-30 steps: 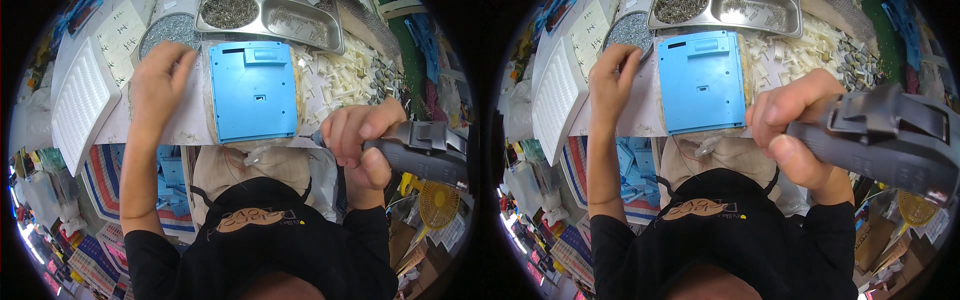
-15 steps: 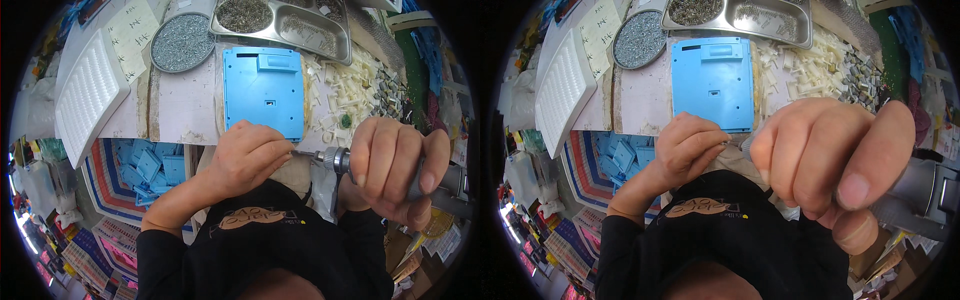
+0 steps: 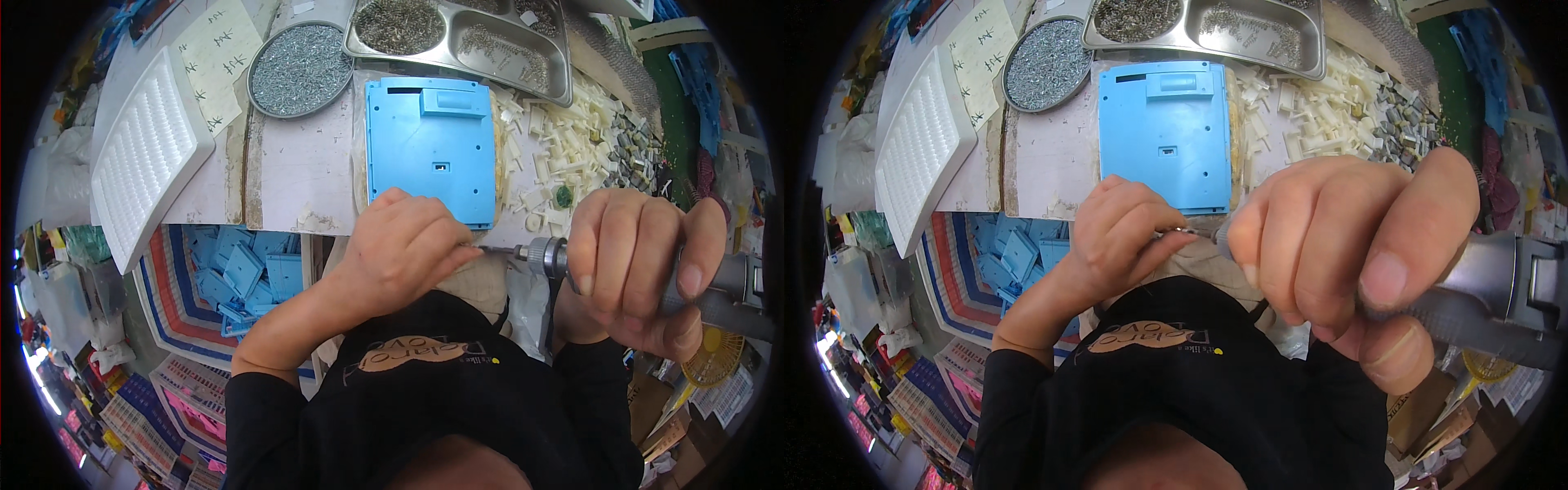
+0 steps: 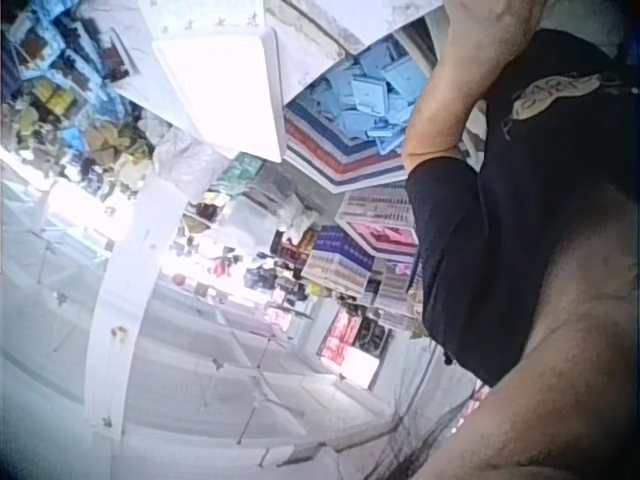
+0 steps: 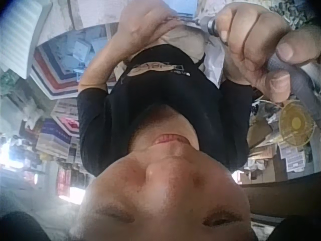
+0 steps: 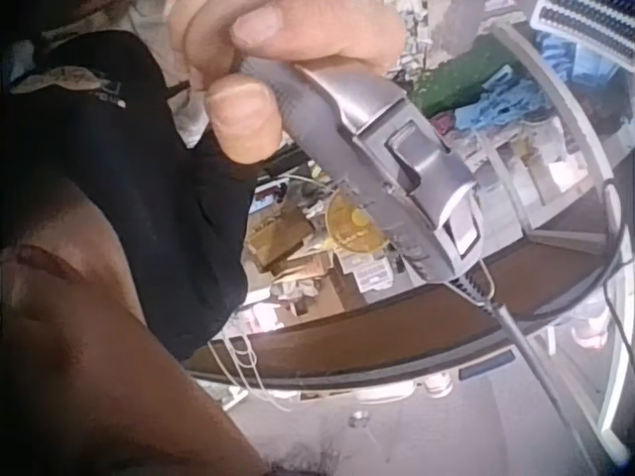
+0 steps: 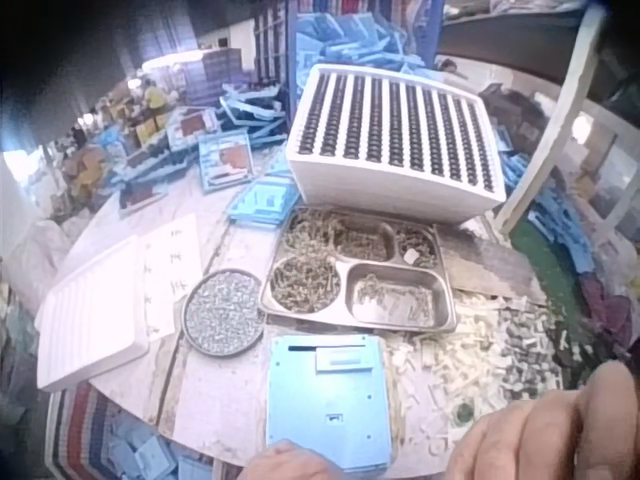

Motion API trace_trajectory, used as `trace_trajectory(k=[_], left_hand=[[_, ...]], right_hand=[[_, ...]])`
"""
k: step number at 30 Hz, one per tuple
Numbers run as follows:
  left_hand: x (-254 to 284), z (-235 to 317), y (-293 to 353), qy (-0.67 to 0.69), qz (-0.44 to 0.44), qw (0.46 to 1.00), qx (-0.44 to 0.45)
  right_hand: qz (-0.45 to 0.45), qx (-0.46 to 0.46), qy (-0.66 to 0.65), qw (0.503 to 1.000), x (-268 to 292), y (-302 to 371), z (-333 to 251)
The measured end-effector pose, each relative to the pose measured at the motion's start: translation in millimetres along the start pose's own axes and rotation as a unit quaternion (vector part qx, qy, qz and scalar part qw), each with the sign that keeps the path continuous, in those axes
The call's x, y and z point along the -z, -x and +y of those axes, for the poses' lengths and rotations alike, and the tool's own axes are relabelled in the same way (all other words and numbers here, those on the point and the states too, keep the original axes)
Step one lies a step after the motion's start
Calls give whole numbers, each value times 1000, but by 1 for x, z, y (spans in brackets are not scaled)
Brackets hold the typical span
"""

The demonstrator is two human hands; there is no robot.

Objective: Assembling a blue electronic device, including soldering wires to a circuit board and speaker, and driving screws into the plastic casing.

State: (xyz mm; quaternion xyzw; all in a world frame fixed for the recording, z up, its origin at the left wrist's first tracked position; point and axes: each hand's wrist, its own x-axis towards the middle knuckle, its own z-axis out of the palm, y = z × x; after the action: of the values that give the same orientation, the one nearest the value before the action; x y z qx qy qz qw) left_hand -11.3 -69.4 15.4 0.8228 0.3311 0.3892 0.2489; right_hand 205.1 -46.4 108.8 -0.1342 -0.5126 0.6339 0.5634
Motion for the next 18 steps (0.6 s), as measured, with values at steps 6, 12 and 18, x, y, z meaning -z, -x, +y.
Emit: trace_trajectory(k=[6,12,18], left_hand=[[35,-16,-6,-115,-57,988,85],[18,-44,-29,-62,-88,993,-44],[12,-51,-20,-23,-103,994,-25]], right_hand=[[16,-5,81,997,14,17,7],[81,-57,127,987,7,31,20],[82,-68,191,976,5,33,36]])
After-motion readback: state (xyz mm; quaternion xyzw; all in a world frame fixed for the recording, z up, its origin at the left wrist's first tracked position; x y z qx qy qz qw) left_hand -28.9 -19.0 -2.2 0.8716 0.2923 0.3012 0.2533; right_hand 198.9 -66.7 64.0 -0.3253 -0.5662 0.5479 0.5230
